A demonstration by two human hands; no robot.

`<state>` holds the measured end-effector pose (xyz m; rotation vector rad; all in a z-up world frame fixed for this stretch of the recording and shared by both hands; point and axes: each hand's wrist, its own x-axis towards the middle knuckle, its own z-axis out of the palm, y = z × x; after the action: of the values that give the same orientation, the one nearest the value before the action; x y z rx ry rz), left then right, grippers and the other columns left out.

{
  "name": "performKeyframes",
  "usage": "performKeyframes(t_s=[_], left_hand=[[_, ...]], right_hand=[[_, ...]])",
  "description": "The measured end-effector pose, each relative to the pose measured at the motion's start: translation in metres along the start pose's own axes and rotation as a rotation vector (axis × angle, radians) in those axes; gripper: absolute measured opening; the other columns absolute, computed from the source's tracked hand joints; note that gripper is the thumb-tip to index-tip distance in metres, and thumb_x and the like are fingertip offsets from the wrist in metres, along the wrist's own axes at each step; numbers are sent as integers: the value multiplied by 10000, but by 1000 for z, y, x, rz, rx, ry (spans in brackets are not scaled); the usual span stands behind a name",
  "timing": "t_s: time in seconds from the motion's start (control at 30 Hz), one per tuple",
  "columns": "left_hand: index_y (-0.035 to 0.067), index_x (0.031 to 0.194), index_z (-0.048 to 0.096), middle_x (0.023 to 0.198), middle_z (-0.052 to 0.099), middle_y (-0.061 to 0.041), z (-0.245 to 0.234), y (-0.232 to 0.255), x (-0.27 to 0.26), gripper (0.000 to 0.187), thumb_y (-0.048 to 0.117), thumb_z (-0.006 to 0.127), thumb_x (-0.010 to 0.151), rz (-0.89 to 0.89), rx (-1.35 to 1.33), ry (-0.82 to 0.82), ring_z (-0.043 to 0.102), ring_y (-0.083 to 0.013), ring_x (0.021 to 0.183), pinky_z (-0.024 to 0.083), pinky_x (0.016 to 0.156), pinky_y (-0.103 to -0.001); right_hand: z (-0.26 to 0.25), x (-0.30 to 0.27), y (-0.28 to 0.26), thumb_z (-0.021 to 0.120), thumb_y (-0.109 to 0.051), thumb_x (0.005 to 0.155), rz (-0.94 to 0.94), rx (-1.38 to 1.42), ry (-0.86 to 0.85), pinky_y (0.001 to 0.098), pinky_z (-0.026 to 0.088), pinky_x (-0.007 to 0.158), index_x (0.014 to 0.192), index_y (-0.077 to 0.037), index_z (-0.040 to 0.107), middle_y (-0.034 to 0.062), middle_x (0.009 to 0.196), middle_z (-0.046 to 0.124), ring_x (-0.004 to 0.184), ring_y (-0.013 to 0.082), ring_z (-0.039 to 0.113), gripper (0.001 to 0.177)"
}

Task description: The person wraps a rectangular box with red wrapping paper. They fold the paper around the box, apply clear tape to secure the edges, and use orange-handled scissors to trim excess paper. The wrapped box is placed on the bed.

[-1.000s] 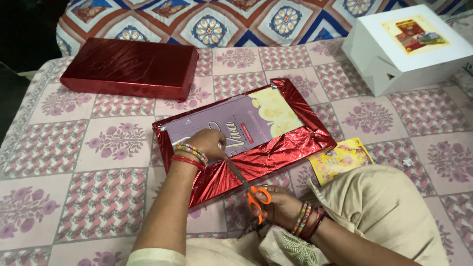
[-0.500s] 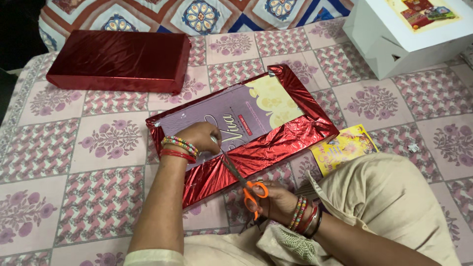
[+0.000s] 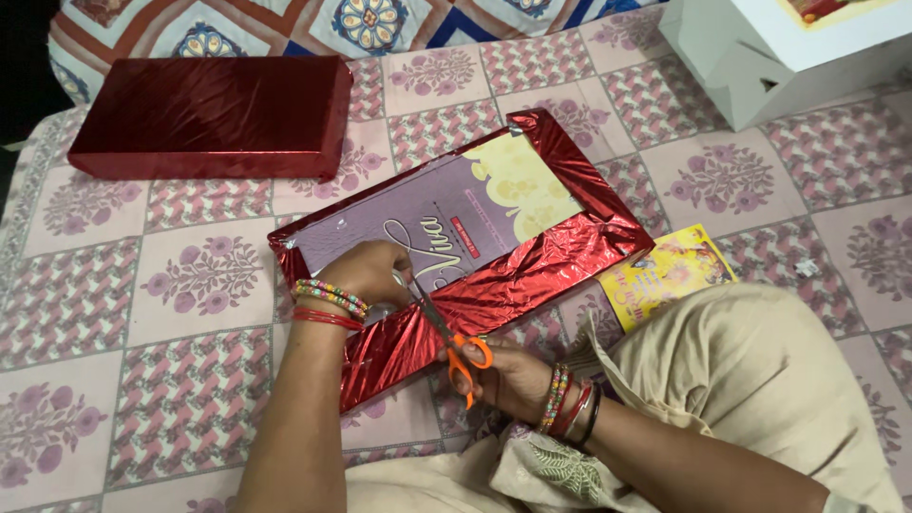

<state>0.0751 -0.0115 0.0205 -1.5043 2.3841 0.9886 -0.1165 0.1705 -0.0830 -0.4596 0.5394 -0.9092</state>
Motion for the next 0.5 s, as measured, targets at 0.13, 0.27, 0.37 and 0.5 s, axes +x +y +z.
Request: performKeyframes(t_s=[0.13, 0.27, 0.37, 0.5], left_hand=[[76, 922, 733, 870, 763, -104, 3, -1, -3, 356, 222, 867, 627, -119, -30, -17, 738, -234, 798, 590, 760, -373], [121, 986, 777, 948, 786, -78, 5, -4, 2, 353, 204, 816, 645, -8, -4, 29, 752, -235, 859, 582, 807, -359], [113, 985, 788, 960, 791, -96, 6, -7, 4, 324, 225, 802, 681, 46, 0, 60, 756, -250, 876, 572, 830, -360], [104, 971, 787, 958, 777, -111, 9, -8, 5, 313, 217, 805, 680, 34, -6, 69, 745, -261, 863, 566, 819, -369]], right_hand=[[-3, 5, 4, 638, -316, 983, -6, 18, -3, 265, 487, 700, 1183, 18, 653, 56, 830, 678, 732, 122, 604, 390], [-8, 5, 8, 644, -289, 988, -43, 41, 20, 259, 466, 652, 1161, 25, 661, 53, 815, 672, 695, 124, 605, 359], [-10, 4, 10, 644, -289, 997, -56, 24, 40, 245, 456, 635, 1169, 34, 675, 60, 782, 665, 652, 112, 579, 367], [-10, 2, 12, 643, -283, 1010, -70, 37, 42, 243, 458, 646, 1164, 45, 671, 62, 791, 667, 651, 104, 566, 364]])
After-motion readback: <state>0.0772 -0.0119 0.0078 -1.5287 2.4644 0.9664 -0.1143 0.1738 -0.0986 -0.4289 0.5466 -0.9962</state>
